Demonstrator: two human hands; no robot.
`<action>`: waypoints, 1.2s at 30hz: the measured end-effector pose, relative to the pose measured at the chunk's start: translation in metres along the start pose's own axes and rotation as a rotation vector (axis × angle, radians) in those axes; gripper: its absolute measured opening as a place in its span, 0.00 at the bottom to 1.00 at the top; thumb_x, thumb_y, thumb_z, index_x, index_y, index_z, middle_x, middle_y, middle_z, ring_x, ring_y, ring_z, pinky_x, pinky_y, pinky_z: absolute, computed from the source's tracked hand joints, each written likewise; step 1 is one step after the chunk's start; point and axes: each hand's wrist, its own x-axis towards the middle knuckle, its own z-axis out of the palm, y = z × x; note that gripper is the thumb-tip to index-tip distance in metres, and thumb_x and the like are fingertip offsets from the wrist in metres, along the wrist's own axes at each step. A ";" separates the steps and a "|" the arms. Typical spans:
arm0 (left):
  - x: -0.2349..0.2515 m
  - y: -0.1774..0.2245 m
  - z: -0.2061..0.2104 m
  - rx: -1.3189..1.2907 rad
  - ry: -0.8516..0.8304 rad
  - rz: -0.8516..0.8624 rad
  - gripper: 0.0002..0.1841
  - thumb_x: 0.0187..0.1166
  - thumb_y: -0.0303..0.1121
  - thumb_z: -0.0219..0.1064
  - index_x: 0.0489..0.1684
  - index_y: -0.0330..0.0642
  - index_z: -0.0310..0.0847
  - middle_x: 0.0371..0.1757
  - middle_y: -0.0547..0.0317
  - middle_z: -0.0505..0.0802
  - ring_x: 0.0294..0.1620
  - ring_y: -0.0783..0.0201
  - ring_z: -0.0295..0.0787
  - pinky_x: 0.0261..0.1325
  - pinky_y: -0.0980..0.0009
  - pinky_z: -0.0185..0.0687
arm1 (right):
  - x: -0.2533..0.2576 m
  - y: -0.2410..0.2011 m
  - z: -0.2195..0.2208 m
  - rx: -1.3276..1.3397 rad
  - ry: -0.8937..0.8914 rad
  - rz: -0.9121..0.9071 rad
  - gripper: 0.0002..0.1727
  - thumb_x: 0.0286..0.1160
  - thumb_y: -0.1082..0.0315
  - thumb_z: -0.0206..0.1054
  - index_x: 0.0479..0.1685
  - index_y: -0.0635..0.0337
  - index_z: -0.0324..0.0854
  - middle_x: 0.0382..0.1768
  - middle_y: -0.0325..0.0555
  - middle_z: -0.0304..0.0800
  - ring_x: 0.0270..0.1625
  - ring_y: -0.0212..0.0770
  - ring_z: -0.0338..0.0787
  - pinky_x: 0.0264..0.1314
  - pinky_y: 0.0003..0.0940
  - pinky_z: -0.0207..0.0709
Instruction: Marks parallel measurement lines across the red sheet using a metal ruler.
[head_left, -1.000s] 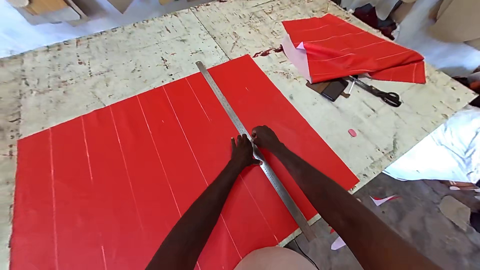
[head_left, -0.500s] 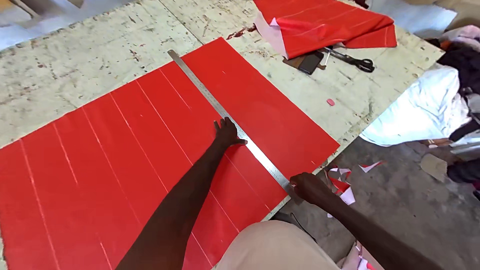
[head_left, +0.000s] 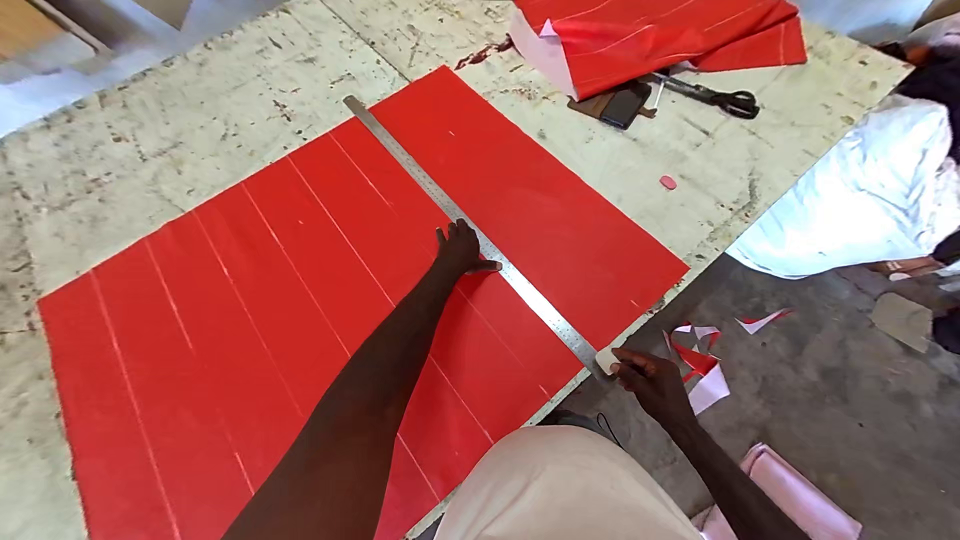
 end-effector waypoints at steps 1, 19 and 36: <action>0.001 -0.001 0.000 -0.003 0.009 0.000 0.68 0.55 0.80 0.70 0.86 0.25 0.60 0.93 0.32 0.56 0.94 0.33 0.47 0.88 0.25 0.41 | -0.001 -0.004 0.010 0.022 -0.015 -0.011 0.13 0.79 0.66 0.71 0.59 0.54 0.91 0.37 0.40 0.95 0.32 0.37 0.93 0.39 0.41 0.92; -0.053 0.015 0.072 -0.819 0.526 -0.054 0.44 0.76 0.51 0.74 0.89 0.35 0.62 0.92 0.37 0.63 0.93 0.41 0.55 0.92 0.45 0.53 | -0.011 -0.014 0.010 0.378 -0.085 0.223 0.16 0.79 0.67 0.63 0.60 0.67 0.76 0.43 0.54 0.89 0.37 0.48 0.91 0.33 0.44 0.88; -0.061 0.115 0.007 -1.940 0.740 -0.132 0.28 0.86 0.25 0.62 0.82 0.39 0.56 0.46 0.43 0.90 0.39 0.53 0.92 0.44 0.58 0.91 | 0.006 -0.042 -0.027 0.726 0.044 0.139 0.11 0.87 0.76 0.54 0.61 0.69 0.70 0.51 0.61 0.94 0.45 0.50 0.97 0.46 0.40 0.92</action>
